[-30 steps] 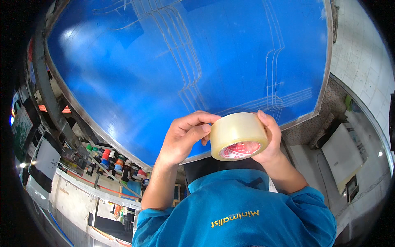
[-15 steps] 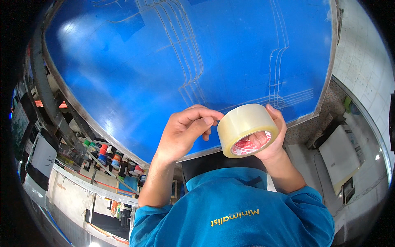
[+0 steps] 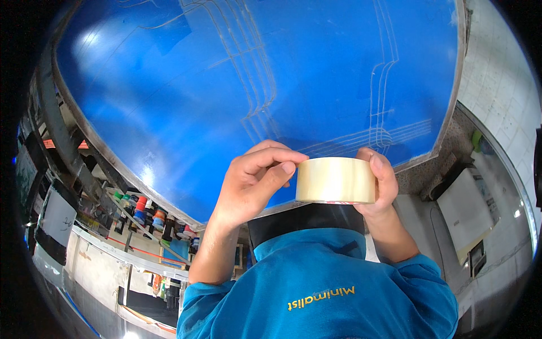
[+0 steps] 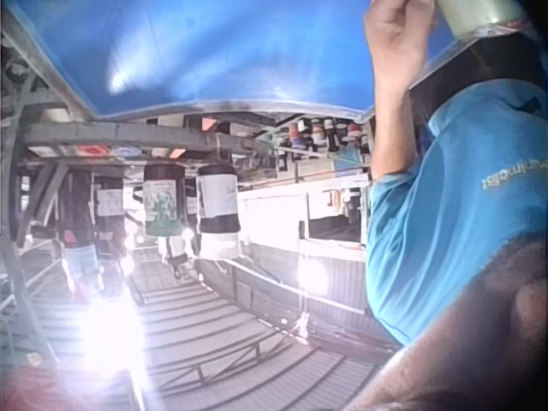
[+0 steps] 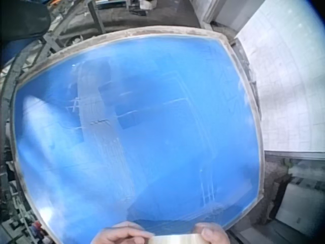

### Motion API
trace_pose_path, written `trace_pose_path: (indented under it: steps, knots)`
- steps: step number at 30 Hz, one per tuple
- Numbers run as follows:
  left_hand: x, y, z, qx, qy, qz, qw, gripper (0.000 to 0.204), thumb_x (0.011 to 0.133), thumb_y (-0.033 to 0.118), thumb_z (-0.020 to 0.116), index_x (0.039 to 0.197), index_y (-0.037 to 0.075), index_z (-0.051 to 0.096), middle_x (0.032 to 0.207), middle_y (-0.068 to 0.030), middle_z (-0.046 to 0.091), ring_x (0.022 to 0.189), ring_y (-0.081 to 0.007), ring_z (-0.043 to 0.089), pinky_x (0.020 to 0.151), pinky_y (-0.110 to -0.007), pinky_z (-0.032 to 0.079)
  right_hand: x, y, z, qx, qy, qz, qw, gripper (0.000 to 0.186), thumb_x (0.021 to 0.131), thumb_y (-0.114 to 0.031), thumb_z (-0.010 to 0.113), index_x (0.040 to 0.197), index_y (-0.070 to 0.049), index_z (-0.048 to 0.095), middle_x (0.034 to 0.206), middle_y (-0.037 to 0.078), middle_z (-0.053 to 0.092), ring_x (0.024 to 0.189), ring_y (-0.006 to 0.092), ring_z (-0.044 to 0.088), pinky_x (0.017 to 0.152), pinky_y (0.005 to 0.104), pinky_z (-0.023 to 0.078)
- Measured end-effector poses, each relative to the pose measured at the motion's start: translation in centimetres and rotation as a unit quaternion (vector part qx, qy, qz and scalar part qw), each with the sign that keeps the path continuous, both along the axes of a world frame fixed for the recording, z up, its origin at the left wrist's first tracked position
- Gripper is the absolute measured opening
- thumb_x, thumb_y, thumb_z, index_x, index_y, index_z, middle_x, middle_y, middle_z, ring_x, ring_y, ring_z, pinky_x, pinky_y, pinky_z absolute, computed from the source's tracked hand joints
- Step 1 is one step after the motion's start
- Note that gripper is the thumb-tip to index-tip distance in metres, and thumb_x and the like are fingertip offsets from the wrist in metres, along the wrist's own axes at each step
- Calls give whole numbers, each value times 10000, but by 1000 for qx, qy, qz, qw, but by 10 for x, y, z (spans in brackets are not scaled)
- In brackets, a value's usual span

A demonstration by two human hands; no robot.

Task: The person picks up a blue screen printing frame and applies clear adhesive tape along the edges of a design on the mesh. They smooth the tape down and continue taping the frame.

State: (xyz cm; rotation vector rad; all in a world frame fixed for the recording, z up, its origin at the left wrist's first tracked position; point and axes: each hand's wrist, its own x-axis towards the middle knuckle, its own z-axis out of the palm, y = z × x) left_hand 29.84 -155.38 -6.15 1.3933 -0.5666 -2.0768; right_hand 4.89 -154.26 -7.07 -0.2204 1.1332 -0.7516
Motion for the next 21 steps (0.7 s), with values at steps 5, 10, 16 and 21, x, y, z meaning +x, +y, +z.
trace_pose_path:
  steps: [5, 10, 16, 21]
  knots:
    - [1, -2, 4, -50, -52, -23, 997, 182, 968, 57, 635, 1097, 3, 750, 1011, -86, 654, 854, -141, 599, 741, -284, 486, 11, -9, 11, -51, 16, 26, 998, 369, 973, -259, 536, 682, -32, 521, 649, 67, 545, 604, 125, 484, 556, 283, 367]
    - [3, -4, 9, -96, -72, -28, 992, 191, 944, 49, 668, 1109, 39, 763, 982, -77, 668, 872, -147, 598, 749, -281, 473, 7, -8, 9, -62, 18, 33, 997, 375, 980, -262, 552, 695, -18, 536, 664, 83, 573, 616, 135, 508, 577, 300, 399]
    - [7, 0, 5, -99, -53, -26, 993, 210, 965, 59, 657, 1153, 14, 741, 1049, -91, 661, 882, -146, 610, 762, -277, 488, -3, -4, -1, 3, -34, -29, 999, 412, 1002, -353, 499, 767, -20, 561, 731, 111, 616, 643, 189, 551, 625, 354, 451]
    - [-6, 14, 0, 41, 64, 61, 995, 280, 1016, 93, 617, 1262, -31, 663, 1146, -103, 635, 924, -142, 637, 785, -286, 544, 4, -6, -3, 176, -274, -238, 915, 610, 1000, -497, 391, 1101, 38, 665, 1086, 238, 711, 977, 377, 694, 894, 505, 540]
